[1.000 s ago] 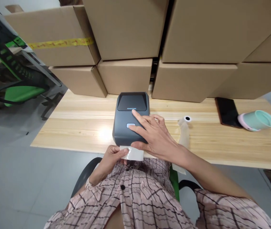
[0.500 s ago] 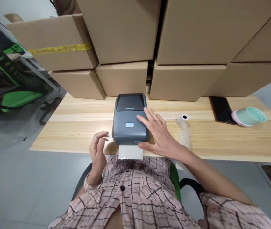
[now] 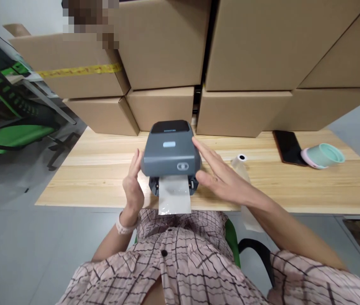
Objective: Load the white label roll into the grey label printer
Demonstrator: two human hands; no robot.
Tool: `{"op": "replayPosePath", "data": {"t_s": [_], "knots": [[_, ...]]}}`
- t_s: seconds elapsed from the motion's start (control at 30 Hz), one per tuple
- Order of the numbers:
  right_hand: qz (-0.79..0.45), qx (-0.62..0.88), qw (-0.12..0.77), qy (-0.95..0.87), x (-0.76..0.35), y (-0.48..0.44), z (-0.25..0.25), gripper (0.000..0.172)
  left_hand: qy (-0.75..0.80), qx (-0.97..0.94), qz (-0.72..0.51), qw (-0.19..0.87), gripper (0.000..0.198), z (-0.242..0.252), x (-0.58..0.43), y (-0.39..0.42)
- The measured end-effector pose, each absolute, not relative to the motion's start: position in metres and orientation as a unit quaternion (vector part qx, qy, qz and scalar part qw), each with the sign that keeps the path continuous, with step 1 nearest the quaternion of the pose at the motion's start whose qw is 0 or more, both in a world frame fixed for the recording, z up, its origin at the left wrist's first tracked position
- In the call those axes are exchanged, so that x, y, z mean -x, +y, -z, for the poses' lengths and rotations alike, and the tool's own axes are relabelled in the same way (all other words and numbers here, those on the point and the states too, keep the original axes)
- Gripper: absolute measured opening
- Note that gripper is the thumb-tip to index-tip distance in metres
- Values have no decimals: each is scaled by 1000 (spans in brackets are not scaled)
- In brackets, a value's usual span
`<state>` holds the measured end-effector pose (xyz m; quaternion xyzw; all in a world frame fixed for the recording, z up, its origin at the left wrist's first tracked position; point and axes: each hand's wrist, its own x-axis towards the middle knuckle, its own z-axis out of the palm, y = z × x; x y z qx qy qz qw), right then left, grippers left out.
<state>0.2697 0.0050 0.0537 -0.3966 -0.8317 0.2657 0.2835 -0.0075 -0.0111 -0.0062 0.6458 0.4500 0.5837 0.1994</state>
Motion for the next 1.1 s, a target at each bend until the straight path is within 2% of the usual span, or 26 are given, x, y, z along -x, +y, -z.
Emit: {"op": "replayPosePath", "data": {"t_s": [0.17,0.3,0.4,0.53,0.67,0.7,0.77,0.9,1.0,1.1], "knots": [[-162,395,370,-825,-246,61,-80,88,396,-549,-672,301,46,-3,15,52],[-152,398,434,-794,-229,118,-96,86,422,-535,-565,466,79,14,19,70],[-164,424,464,-760,-223,159,-109,83,431,-524,-493,545,96,21,19,64],[-172,457,469,-736,-216,185,-119,87,443,-517,-482,552,102,19,16,59],[-9,396,478,-784,-207,149,-110,80,481,-573,-460,478,81,14,14,59],[18,368,449,-814,-205,135,-104,75,504,-594,-446,440,75,13,14,59],[2,328,338,-882,-204,112,-91,70,561,-622,-406,366,67,10,15,57],[-121,309,88,-939,-203,105,-70,85,626,-613,-339,344,65,4,15,55],[-171,295,-14,-940,-197,126,-61,99,614,-611,-347,359,65,2,16,56],[-188,306,-70,-931,-185,144,-55,106,597,-627,-351,357,63,1,17,57]]}}
